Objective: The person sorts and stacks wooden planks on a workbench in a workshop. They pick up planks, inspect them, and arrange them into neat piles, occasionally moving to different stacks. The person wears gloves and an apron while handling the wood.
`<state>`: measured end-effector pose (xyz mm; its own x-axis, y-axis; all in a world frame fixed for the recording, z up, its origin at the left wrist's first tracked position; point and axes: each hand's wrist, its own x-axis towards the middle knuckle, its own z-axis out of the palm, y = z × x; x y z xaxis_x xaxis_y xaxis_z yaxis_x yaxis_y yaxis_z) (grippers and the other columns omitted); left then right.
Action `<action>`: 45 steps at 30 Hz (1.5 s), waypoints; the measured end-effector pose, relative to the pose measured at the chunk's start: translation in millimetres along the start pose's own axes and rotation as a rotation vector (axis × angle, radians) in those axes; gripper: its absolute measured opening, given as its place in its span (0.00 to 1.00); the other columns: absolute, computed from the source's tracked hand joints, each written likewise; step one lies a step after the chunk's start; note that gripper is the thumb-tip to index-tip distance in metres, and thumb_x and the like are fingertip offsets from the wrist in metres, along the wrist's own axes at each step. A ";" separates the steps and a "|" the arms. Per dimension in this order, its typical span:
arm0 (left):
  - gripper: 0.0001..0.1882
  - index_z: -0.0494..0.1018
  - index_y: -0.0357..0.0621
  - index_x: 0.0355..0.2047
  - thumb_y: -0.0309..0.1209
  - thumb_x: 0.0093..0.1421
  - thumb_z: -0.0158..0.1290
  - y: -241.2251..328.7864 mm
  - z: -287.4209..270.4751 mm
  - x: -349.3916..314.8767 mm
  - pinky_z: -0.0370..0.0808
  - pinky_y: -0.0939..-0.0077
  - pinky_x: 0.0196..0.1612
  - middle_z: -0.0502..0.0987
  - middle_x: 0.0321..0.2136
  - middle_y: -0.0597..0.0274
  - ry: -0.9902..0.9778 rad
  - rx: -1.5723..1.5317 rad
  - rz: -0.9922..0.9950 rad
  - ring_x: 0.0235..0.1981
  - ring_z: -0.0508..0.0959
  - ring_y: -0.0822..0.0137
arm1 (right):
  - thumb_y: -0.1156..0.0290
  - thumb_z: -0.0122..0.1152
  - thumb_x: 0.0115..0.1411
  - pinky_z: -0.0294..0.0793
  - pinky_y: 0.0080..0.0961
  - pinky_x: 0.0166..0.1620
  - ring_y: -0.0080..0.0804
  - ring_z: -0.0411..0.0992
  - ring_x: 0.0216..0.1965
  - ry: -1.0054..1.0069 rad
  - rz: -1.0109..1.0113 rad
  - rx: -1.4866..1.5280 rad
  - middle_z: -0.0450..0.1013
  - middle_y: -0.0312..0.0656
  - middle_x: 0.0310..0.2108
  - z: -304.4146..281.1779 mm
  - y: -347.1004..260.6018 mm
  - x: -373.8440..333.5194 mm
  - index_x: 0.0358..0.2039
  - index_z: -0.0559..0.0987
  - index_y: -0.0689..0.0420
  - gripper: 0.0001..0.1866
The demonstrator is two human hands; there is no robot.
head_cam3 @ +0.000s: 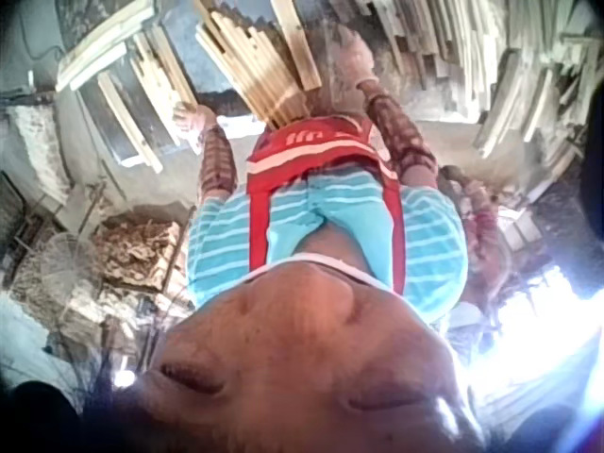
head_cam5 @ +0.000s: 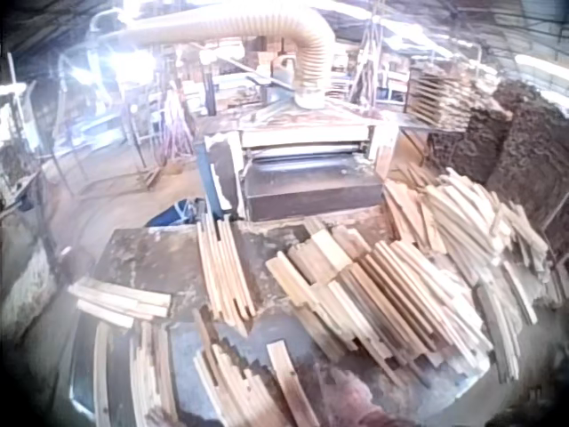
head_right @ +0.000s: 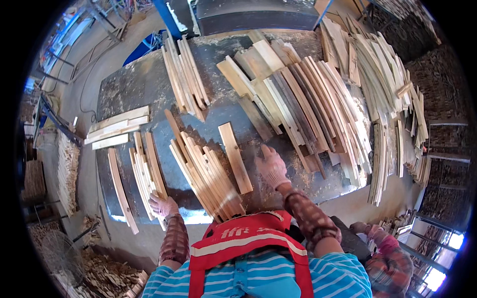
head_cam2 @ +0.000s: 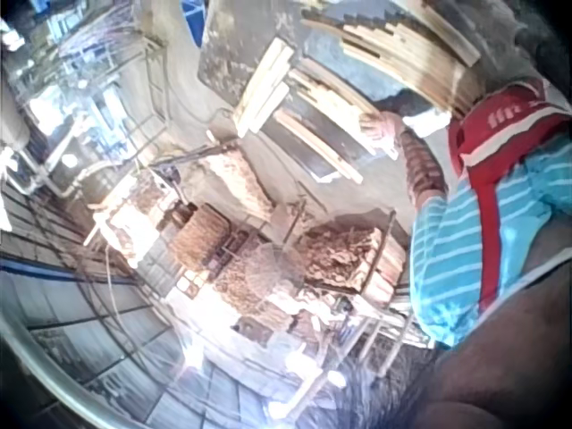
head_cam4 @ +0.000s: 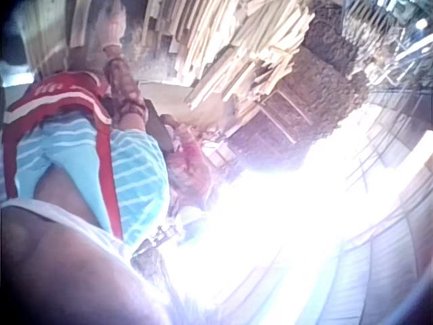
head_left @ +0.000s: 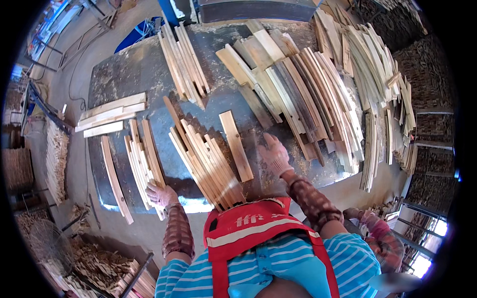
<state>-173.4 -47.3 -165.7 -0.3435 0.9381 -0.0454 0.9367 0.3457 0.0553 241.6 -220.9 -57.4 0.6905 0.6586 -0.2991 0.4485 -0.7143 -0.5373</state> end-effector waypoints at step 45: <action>0.18 0.74 0.36 0.53 0.22 0.62 0.52 19.3 -6.0 -90.0 0.75 0.76 0.44 0.80 0.43 0.62 -0.675 -1.417 -0.168 0.39 0.79 0.69 | 0.60 0.55 0.59 0.72 0.36 0.59 0.52 0.73 0.57 -0.552 -0.063 0.236 0.74 0.55 0.57 115.8 13.0 -49.0 0.61 0.75 0.51 0.28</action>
<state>-124.7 -125.0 -154.5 0.0221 0.8390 -0.5437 -0.0615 0.5439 0.8369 147.9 -235.0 -141.1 0.2414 0.7688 -0.5922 0.2975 -0.6395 -0.7089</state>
